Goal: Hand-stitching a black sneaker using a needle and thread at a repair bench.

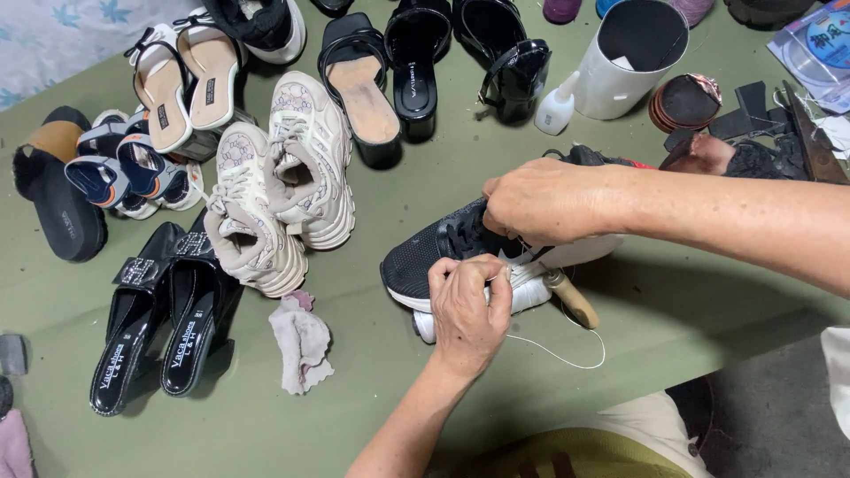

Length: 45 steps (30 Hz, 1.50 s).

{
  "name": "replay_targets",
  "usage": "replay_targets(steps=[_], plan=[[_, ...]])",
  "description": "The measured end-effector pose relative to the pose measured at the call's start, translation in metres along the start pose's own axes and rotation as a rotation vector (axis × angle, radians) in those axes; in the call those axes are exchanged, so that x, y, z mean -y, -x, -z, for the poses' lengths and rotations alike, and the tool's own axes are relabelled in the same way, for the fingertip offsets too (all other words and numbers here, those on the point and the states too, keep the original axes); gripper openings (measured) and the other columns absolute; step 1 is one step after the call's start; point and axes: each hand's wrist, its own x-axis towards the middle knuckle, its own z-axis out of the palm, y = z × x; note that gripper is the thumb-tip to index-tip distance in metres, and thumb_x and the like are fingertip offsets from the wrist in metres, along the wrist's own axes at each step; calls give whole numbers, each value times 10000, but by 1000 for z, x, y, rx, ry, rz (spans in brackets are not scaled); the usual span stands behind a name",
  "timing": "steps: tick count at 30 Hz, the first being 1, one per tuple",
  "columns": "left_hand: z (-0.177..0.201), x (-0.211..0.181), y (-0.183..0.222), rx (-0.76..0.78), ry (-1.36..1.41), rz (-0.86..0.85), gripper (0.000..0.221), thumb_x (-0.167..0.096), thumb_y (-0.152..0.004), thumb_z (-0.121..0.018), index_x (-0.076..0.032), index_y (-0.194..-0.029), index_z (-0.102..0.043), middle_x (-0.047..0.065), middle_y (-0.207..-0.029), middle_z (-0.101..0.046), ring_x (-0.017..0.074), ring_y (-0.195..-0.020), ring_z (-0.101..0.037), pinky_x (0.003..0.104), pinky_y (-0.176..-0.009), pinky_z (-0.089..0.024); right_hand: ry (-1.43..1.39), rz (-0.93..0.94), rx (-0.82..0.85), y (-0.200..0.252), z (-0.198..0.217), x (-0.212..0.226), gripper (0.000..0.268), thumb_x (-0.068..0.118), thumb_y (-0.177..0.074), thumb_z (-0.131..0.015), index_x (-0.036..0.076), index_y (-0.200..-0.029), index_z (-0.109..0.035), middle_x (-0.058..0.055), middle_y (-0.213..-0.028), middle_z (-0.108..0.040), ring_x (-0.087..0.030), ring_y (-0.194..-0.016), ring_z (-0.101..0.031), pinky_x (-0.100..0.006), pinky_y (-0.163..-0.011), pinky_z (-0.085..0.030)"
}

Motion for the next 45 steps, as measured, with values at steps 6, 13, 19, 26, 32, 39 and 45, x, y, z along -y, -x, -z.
replay_targets(steps=[6,13,19,26,32,39,45], plan=[[2,2,3,9,11,-13,101,-53,-942,-683,-112,-946,-601,24,-876,-723,211,-719,-703,394,-922,-472,-96,-56,-76,22,-4,1,185,62,-892,-616,123,-839,-783,-31,-803,-633,-209,-683,-725,-319,-571,-581],[15,5,-2,140,-80,-158,182,-37,-985,-606,-176,-1048,-706,10,-912,-605,208,-775,-631,378,-886,-477,-251,44,-794,69,-88,19,118,-39,-903,-591,-36,-1009,-643,-201,-780,-505,-357,-652,-580,-421,-570,-545],[15,5,-6,240,-139,-222,176,-107,-1017,-566,-157,-1085,-721,50,-912,-539,248,-793,-605,369,-829,-505,-441,-28,-1104,57,-173,44,291,117,-937,-567,122,-1191,-706,-54,-890,-603,-258,-771,-651,-357,-694,-582],[12,7,-1,235,-255,-346,204,-139,-1011,-545,-137,-1134,-708,52,-912,-559,220,-784,-587,402,-852,-465,-285,-385,-1239,46,-189,81,233,232,-950,-650,78,-1124,-638,-81,-929,-553,-281,-787,-623,-373,-696,-548],[13,5,2,262,-279,-403,286,-146,-1019,-475,-62,-1233,-645,83,-957,-558,249,-851,-598,437,-892,-447,-360,-486,-1166,48,-201,88,377,285,-924,-732,47,-1176,-585,-113,-966,-545,-324,-869,-642,-410,-727,-558],[8,-4,9,240,-411,-395,521,-503,-996,-603,-35,-1221,-635,103,-988,-564,256,-894,-594,461,-897,-417,-568,-615,-1057,48,-207,98,328,278,-943,-704,75,-1168,-580,-121,-928,-575,-369,-707,-711,-482,-598,-597],[-5,25,23,224,-377,-327,503,-532,-968,-646,-52,-1118,-641,56,-937,-537,229,-868,-585,421,-868,-444,-835,-657,-1039,36,-218,100,323,290,-945,-686,118,-1185,-554,-116,-979,-574,-410,-778,-725,-482,-593,-603]])
